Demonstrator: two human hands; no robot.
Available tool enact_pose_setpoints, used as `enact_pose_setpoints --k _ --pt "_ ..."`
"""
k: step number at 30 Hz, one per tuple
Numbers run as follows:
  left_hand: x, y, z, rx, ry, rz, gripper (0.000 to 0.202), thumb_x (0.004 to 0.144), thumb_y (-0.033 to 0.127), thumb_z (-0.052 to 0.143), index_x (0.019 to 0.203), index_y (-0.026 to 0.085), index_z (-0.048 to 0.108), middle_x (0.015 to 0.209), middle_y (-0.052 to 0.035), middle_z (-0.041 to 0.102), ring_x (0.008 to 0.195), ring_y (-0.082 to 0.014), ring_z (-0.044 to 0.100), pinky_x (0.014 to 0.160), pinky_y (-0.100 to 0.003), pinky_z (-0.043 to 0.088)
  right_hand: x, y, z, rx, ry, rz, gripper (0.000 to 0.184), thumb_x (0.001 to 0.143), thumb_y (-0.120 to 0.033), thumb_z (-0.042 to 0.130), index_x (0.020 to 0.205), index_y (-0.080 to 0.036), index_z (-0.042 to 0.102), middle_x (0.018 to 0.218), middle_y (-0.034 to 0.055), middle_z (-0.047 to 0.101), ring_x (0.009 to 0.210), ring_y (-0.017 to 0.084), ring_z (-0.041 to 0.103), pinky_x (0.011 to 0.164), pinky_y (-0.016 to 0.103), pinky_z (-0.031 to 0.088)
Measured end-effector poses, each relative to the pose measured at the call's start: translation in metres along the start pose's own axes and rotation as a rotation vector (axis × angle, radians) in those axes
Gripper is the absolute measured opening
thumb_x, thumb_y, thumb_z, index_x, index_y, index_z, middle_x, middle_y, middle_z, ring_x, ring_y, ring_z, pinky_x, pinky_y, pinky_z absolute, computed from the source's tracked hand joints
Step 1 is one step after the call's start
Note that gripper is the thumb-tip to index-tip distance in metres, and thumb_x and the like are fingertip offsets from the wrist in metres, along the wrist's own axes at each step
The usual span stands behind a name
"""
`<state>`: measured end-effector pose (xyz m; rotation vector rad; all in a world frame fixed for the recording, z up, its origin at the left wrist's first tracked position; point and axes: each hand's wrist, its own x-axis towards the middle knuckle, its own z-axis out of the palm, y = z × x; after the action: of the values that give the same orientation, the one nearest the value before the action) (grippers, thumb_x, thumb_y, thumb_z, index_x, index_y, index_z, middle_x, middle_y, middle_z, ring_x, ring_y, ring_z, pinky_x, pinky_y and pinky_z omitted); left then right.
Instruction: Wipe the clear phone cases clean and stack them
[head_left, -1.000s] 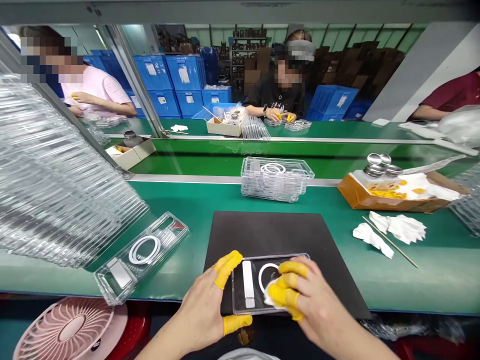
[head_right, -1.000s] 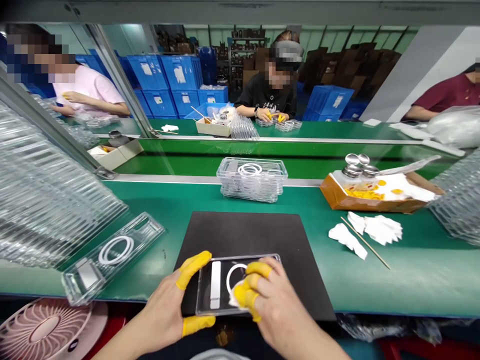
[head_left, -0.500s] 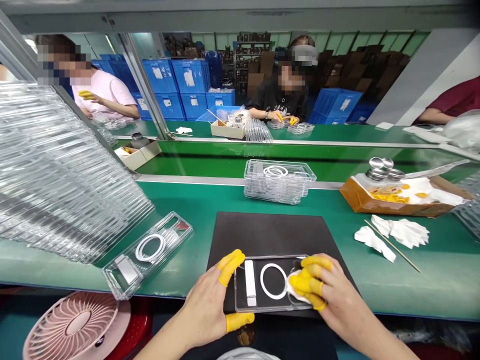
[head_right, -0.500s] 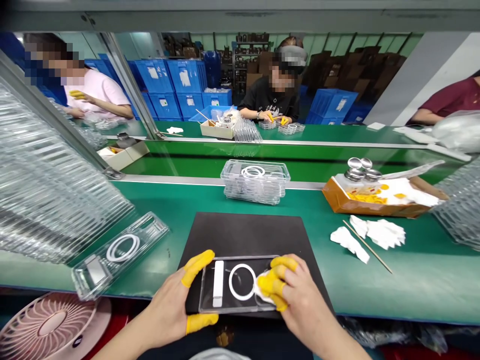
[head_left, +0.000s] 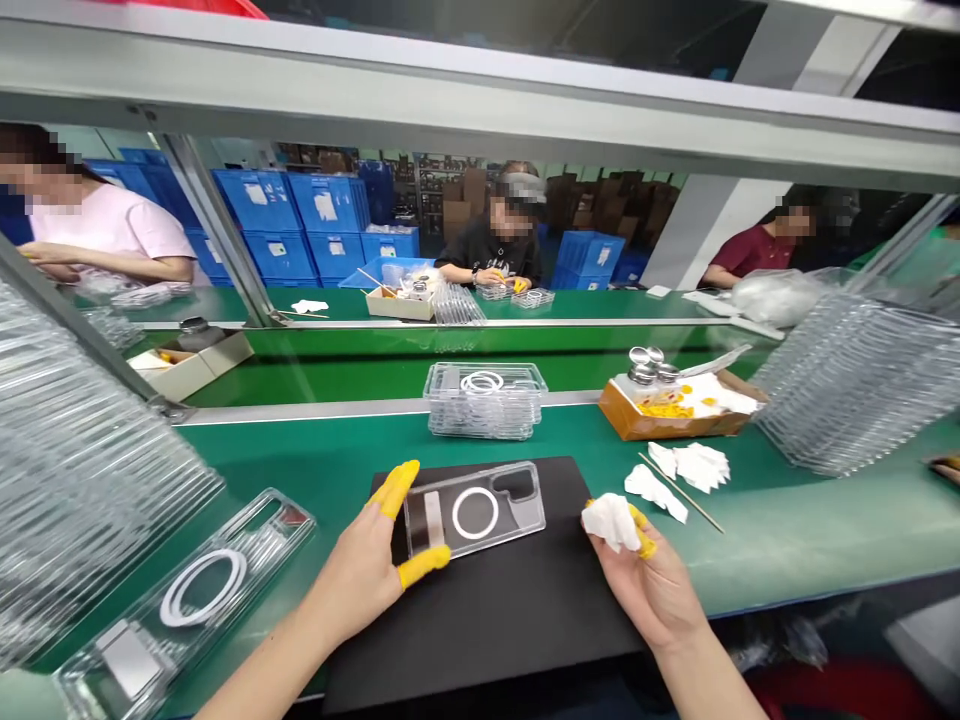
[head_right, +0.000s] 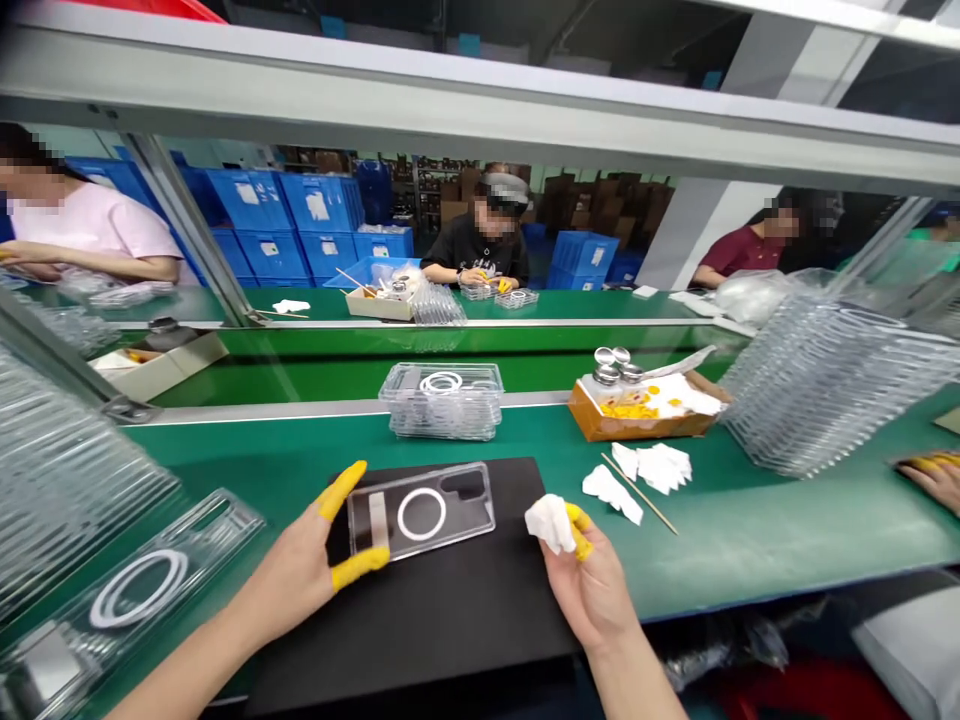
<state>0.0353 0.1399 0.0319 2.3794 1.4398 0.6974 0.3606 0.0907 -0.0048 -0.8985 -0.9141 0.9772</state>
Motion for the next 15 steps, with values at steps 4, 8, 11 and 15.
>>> enact_pose_setpoints --k 4,8,11,15 --pt "0.007 -0.005 0.01 -0.061 -0.143 -0.024 0.086 0.082 0.041 0.071 0.15 0.019 0.023 0.154 -0.0178 0.033 0.142 -0.0354 0.029 0.11 -0.055 0.036 -0.002 0.006 -0.004 -0.018 -0.015 0.001 0.016 0.082 -0.038 0.068 0.094 -0.028 0.068 0.089 0.003 0.068 0.082 0.02 0.066 0.077 0.038 0.058" --pt "-0.012 0.011 0.003 -0.15 -0.087 -0.03 0.094 0.076 0.034 0.077 0.149 0.024 0.019 0.148 -0.0167 0.042 0.133 -0.0334 0.046 0.107 -0.052 0.042 -0.002 0.008 -0.006 -0.011 -0.017 0.018 0.018 0.084 -0.042 0.066 0.096 -0.029 0.07 0.089 0.0033 0.07 0.08 0.02 0.067 0.076 0.038 0.058" --pt "-0.048 0.032 0.005 -0.234 -0.025 0.065 0.111 0.068 0.031 0.082 0.15 0.031 0.008 0.144 -0.0138 0.045 0.126 -0.0324 0.053 0.105 -0.049 0.046 0.0 0.008 -0.005 -0.051 0.073 0.053 0.024 0.074 -0.045 0.075 0.089 -0.027 0.072 0.082 0.0036 0.069 0.075 0.021 0.066 0.076 0.043 0.057" --pt "-0.09 0.05 0.017 -0.29 -0.011 0.129 0.12 0.058 0.026 0.087 0.149 0.032 0.01 0.141 -0.0138 0.045 0.124 -0.0338 0.055 0.1 -0.045 0.051 -0.007 0.003 0.004 -0.216 0.204 0.086 0.037 0.061 -0.049 0.082 0.085 -0.024 0.071 0.081 0.0047 0.068 0.079 0.026 0.065 0.083 0.052 0.052"
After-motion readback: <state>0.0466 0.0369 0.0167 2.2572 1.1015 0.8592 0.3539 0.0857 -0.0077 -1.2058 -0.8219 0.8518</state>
